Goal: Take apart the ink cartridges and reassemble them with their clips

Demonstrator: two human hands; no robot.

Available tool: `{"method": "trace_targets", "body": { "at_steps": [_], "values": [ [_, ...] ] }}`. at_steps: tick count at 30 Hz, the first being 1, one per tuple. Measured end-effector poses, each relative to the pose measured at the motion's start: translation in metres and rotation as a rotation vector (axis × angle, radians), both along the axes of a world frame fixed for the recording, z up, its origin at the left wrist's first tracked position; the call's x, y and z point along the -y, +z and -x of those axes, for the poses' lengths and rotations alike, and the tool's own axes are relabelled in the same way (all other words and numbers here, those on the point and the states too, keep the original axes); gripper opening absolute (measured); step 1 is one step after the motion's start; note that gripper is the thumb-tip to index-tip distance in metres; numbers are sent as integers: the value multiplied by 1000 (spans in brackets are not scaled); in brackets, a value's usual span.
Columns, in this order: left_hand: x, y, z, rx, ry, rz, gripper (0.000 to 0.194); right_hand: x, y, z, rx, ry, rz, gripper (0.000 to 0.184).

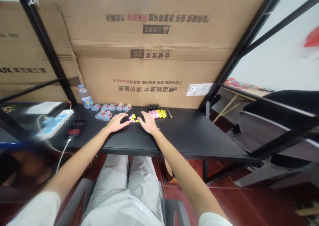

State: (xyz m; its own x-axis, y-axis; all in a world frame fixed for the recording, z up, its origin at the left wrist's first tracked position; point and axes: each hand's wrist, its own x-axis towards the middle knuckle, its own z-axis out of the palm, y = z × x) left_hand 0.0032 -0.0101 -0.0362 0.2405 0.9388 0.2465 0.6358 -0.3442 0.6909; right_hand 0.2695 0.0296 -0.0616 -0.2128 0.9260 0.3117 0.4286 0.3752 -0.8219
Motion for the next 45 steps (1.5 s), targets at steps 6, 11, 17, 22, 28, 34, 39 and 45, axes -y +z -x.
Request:
{"method": "trace_targets", "body": {
  "at_steps": [6, 11, 17, 22, 28, 34, 39, 45],
  "values": [
    [-12, 6, 6, 660, 0, 76, 86, -12, 9, 4, -574, 26, 142, 102],
    [-17, 5, 15, 1107, 105, 202, 94, -12, 13, -3, -964, 107, 271, 100],
    [-6, 1, 4, 554, -2, -31, 73, 3, 8, 1, -352, 76, -3, 77],
    [3, -8, -2, -225, -37, -204, 75, 8, -2, 6, -192, 64, -50, 64],
    [-2, 3, -3, -382, 7, -371, 70, -16, 8, -7, -109, -57, -80, 68],
    [-43, 41, 3, -454, 130, -251, 45, -41, 30, -12, 51, -30, -157, 47],
    [-53, 67, 20, -510, 247, -236, 38, -45, 31, -13, 107, -56, -219, 43],
    [-40, 79, 46, -671, 406, -115, 37, -28, 36, -20, 168, -86, -323, 39]
  ]
}}
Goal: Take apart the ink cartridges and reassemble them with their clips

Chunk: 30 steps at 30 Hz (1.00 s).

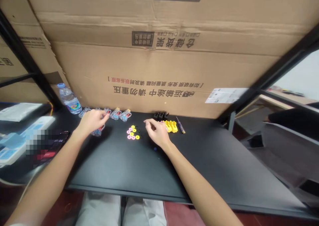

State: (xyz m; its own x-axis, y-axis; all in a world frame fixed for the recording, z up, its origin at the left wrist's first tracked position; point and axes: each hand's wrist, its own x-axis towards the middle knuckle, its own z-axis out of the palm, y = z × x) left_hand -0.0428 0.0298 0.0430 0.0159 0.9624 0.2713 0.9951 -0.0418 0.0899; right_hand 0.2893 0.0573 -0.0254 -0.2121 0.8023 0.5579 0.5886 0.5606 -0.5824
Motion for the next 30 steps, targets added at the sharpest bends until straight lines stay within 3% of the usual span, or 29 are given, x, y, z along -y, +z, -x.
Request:
{"method": "trace_targets", "body": {
  "at_steps": [4, 7, 9, 14, 17, 22, 25, 30],
  "values": [
    [-6, -3, 14, -54, 73, 145, 38, 5, 5, -8, -31, -21, 21, 41],
    [-10, -12, 14, -79, 33, 272, 35, 1, 3, -13, 2, -4, 21, 38],
    [-10, -18, 7, -91, 7, 274, 35, -2, 2, -14, 33, 0, 11, 36],
    [-4, -29, -24, -71, -75, 232, 37, -8, 6, -15, 27, -16, 7, 38],
    [-1, -32, -38, 54, -171, 186, 36, -13, 12, -25, 19, -67, -11, 36],
    [-6, -32, -35, 255, -270, 69, 37, -26, 20, -55, -36, -180, -38, 33],
    [-11, -23, -23, 334, -193, -67, 42, -32, 22, -68, -53, -227, -48, 31],
    [-11, -12, -14, 275, -63, -82, 39, -35, 21, -68, 6, -230, -92, 26]
  ]
}}
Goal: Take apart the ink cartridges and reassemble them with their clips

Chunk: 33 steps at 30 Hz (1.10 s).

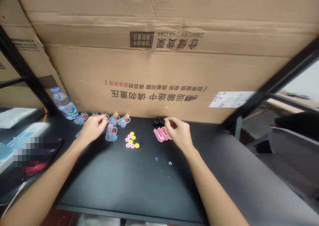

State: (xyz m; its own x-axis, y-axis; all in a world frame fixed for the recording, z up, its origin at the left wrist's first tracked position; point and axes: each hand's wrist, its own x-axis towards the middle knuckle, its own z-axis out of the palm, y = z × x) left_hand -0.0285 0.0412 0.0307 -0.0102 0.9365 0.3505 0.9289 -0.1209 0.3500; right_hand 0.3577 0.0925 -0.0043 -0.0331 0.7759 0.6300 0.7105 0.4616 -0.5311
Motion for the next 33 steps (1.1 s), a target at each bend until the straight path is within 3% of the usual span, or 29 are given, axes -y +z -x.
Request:
{"method": "trace_targets", "body": {
  "at_steps": [5, 8, 11, 19, 23, 27, 30, 33],
  "values": [
    [4, -15, -17, 2, -97, 81, 22, -4, -1, 1, 97, 69, -33, 18],
    [5, -27, -27, 3, -171, 66, 33, -4, -1, 1, 157, 83, -19, 18],
    [6, -35, -32, -4, -197, 46, 27, -1, -2, 4, 263, 85, 24, 18],
    [5, -35, -33, 86, -263, -45, 20, -1, -16, 14, 553, 52, 63, 48],
    [9, -41, -36, 133, -352, -94, 18, 8, -13, 27, 366, 123, 119, 52],
    [20, -50, -44, 232, -428, -266, 34, 32, -7, 57, 35, 226, 244, 48],
    [30, -54, -50, 247, -521, -346, 42, 54, -6, 83, -185, 388, 390, 43],
    [36, -52, -54, 241, -583, -326, 57, 69, -10, 101, -431, 517, 609, 40]
  ]
}}
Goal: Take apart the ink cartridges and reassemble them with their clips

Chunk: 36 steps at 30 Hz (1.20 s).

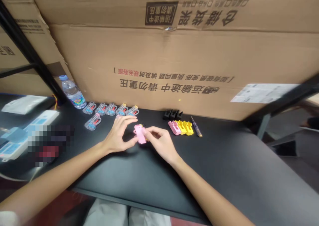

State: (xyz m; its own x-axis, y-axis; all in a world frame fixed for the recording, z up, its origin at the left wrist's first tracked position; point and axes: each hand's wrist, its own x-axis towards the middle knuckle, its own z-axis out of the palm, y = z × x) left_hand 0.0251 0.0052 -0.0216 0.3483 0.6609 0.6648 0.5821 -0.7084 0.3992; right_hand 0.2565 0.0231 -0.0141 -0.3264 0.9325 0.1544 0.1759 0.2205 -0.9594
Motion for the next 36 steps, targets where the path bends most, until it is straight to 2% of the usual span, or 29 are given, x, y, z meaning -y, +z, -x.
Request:
{"method": "trace_targets", "body": {
  "at_steps": [2, 6, 11, 14, 18, 23, 25, 27, 31, 36],
  "values": [
    [2, 2, 0, -29, -49, 35, 63, 5, -5, 5, -124, 21, 134, 37],
    [2, 4, 7, -25, -137, 86, 63, 6, -13, 9, -286, 41, 301, 35],
    [1, 3, 9, -13, -165, 137, 82, 11, -9, 20, -465, 69, 507, 34],
    [2, 3, 8, 10, -196, 120, 70, 13, -6, 23, -481, 98, 536, 32],
    [1, 3, 9, 68, -217, 136, 69, 13, -3, 18, -321, 85, 360, 33],
    [-6, 1, 13, 64, -141, 183, 67, 6, 0, 3, 66, -76, -168, 30],
    [-9, 1, 14, 78, -115, 217, 67, 1, -4, -2, 182, -99, -326, 24],
    [-11, 1, 15, 105, -107, 242, 67, -3, -10, -5, 263, -76, -390, 18],
    [-11, 1, 14, 109, -96, 244, 64, -7, -22, -6, 412, -7, -424, 11],
    [-10, -2, 13, 88, -93, 255, 64, -6, -23, -4, 504, 50, -385, 9]
  ]
}}
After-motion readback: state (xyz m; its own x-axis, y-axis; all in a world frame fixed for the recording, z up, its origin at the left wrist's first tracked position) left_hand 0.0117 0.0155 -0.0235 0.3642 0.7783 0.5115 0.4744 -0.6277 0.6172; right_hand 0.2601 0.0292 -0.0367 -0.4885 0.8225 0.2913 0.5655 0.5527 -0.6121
